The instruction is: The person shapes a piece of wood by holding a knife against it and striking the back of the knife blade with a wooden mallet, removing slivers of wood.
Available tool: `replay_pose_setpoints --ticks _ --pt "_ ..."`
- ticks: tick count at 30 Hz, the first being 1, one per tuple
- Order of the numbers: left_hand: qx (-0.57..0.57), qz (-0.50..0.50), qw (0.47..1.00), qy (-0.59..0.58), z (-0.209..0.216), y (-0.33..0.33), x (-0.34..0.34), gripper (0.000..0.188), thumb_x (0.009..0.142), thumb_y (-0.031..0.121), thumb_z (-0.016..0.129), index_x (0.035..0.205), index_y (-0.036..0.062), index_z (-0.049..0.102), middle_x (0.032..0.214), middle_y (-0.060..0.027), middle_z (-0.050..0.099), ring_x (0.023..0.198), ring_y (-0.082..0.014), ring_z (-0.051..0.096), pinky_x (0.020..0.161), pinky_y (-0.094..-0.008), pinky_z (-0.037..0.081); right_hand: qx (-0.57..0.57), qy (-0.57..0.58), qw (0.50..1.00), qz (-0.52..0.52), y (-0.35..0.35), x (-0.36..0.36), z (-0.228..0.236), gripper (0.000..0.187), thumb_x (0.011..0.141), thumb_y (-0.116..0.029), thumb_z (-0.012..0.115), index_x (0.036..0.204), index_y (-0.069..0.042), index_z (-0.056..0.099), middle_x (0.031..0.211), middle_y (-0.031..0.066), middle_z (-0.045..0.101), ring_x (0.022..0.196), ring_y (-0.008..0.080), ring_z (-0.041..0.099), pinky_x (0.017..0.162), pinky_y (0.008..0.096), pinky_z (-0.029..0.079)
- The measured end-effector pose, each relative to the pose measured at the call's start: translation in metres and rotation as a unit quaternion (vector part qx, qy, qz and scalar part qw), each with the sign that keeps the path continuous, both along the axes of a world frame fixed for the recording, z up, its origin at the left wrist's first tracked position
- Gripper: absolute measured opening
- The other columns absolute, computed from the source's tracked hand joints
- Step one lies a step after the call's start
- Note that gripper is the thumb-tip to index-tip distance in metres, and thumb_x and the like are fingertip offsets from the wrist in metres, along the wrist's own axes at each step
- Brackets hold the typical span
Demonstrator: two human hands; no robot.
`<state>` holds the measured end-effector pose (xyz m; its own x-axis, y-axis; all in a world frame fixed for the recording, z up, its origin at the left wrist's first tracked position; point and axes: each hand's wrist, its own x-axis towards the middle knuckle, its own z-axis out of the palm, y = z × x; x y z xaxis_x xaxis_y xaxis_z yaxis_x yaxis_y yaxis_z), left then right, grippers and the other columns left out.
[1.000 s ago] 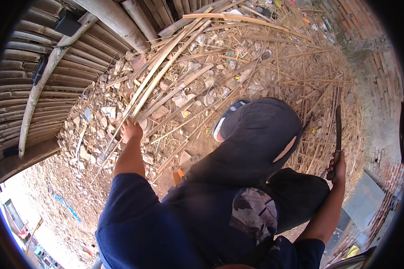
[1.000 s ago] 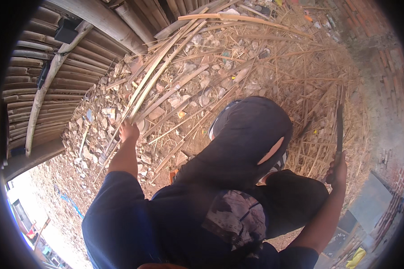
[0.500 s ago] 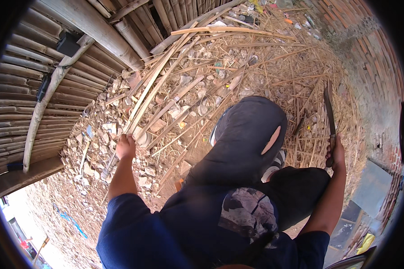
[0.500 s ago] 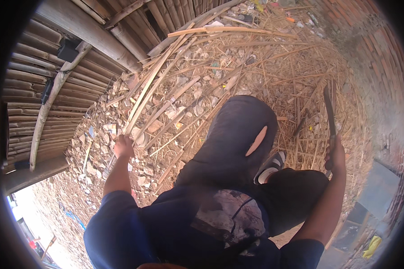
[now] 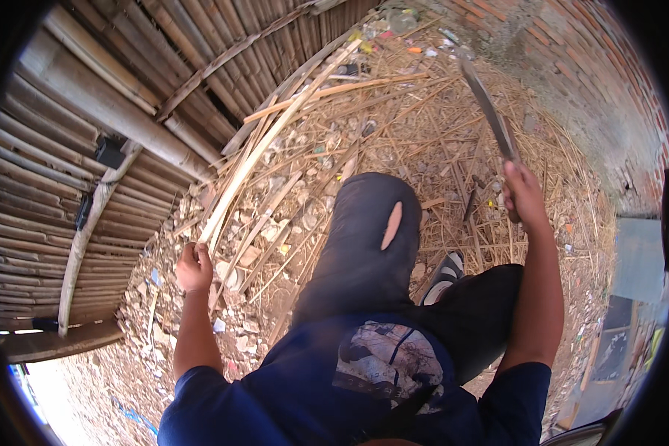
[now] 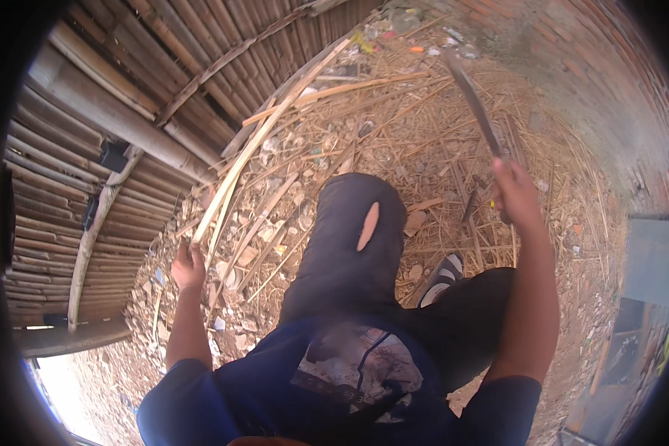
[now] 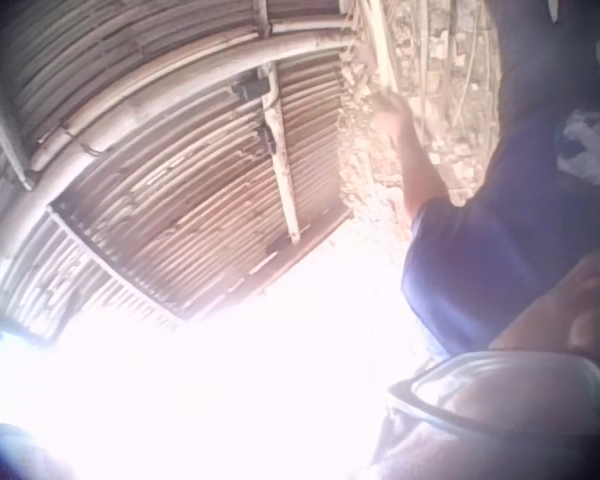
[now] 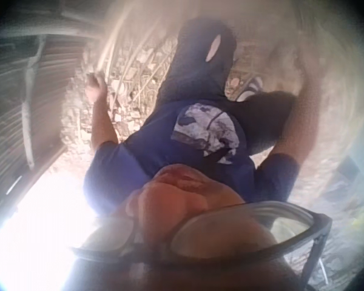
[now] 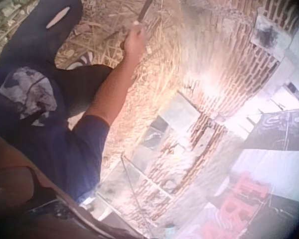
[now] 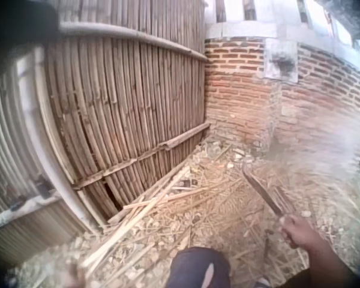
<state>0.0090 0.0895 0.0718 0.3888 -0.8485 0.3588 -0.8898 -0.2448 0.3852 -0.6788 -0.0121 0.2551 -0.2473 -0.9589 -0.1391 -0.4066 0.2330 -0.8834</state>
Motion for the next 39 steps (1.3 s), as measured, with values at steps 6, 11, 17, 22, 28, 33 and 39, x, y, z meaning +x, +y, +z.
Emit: replay_pose_setpoints --ticks 6,11,17,22,28,33,39 --pt "-0.062 -0.091 0.993 -0.042 0.097 -0.038 -0.052 0.026 0.097 0.029 0.064 0.091 0.0042 0.068 0.066 -0.0151 0.064 0.056 -0.033 0.063 0.057 -0.0448 0.05 -0.076 -0.072 0.995 0.001 0.005 0.049 -0.002 0.051 0.09 -0.036 0.08 0.123 -0.003 0.06 0.072 -0.0023 0.058 0.053 0.0059 0.05 0.048 0.0227 0.041" --pt "0.008 -0.144 0.989 0.04 0.16 -0.043 -0.103 0.038 0.096 0.036 0.069 0.09 -0.0012 0.067 0.057 -0.0148 0.055 0.05 -0.0258 0.05 0.054 -0.0399 0.042 -0.105 -0.114 0.988 0.031 0.022 0.036 -0.023 0.048 0.091 -0.033 0.079 0.123 -0.002 0.06 0.074 -0.0018 0.06 0.055 0.0059 0.052 0.049 0.0233 0.043" --pt "0.04 -0.195 0.979 0.041 0.186 -0.039 -0.153 0.04 0.093 0.037 0.073 0.085 -0.0014 0.066 0.053 -0.0095 0.046 0.051 -0.0157 0.038 0.05 -0.0373 0.035 -0.129 -0.264 0.956 0.005 0.042 0.028 -0.012 0.043 0.092 -0.032 0.077 0.12 -0.005 0.059 0.089 0.0039 0.066 0.058 0.0068 0.055 0.053 0.0243 0.05" --pt "-0.052 -0.257 0.965 -0.012 0.172 -0.034 -0.174 0.033 0.091 0.029 0.075 0.083 -0.0017 0.065 0.058 -0.013 0.053 0.05 -0.0198 0.045 0.051 -0.0372 0.038 -0.161 -0.311 0.936 -0.022 0.05 0.033 -0.002 0.038 0.094 -0.023 0.075 0.123 -0.005 0.057 0.108 0.0075 0.07 0.056 0.0053 0.051 0.052 0.0247 0.049" --pt "-0.095 -0.293 0.95 -0.05 0.15 -0.025 -0.195 0.026 0.089 0.023 0.077 0.09 -0.0007 0.066 0.07 -0.0137 0.062 0.057 -0.0255 0.058 0.056 -0.038 0.046 -0.206 -0.348 0.914 -0.004 0.046 0.029 -0.005 0.027 0.093 -0.018 0.076 0.112 -0.008 0.059 0.085 -0.0011 0.057 0.056 0.0053 0.051 0.052 0.0253 0.048" --pt "-0.125 -0.309 0.941 -0.064 0.137 -0.022 -0.188 0.03 0.089 0.025 0.079 0.093 -0.0019 0.066 0.074 -0.0158 0.064 0.06 -0.0264 0.061 0.057 -0.0383 0.048 -0.228 -0.359 0.905 0.005 0.048 0.029 -0.006 0.021 0.095 -0.016 0.073 0.107 -0.008 0.058 0.084 -0.0009 0.057 0.056 0.0056 0.051 0.052 0.0258 0.047" --pt "-0.084 -0.289 0.954 0.003 0.122 -0.018 -0.181 0.031 0.089 0.025 0.079 0.097 -0.0021 0.066 0.078 -0.0167 0.066 0.065 -0.0267 0.064 0.06 -0.0372 0.051 -0.226 -0.37 0.901 -0.004 0.051 0.029 -0.011 0.019 0.096 -0.016 0.073 0.106 -0.009 0.059 0.081 -0.002 0.055 0.056 0.0059 0.05 0.051 0.0251 0.046"
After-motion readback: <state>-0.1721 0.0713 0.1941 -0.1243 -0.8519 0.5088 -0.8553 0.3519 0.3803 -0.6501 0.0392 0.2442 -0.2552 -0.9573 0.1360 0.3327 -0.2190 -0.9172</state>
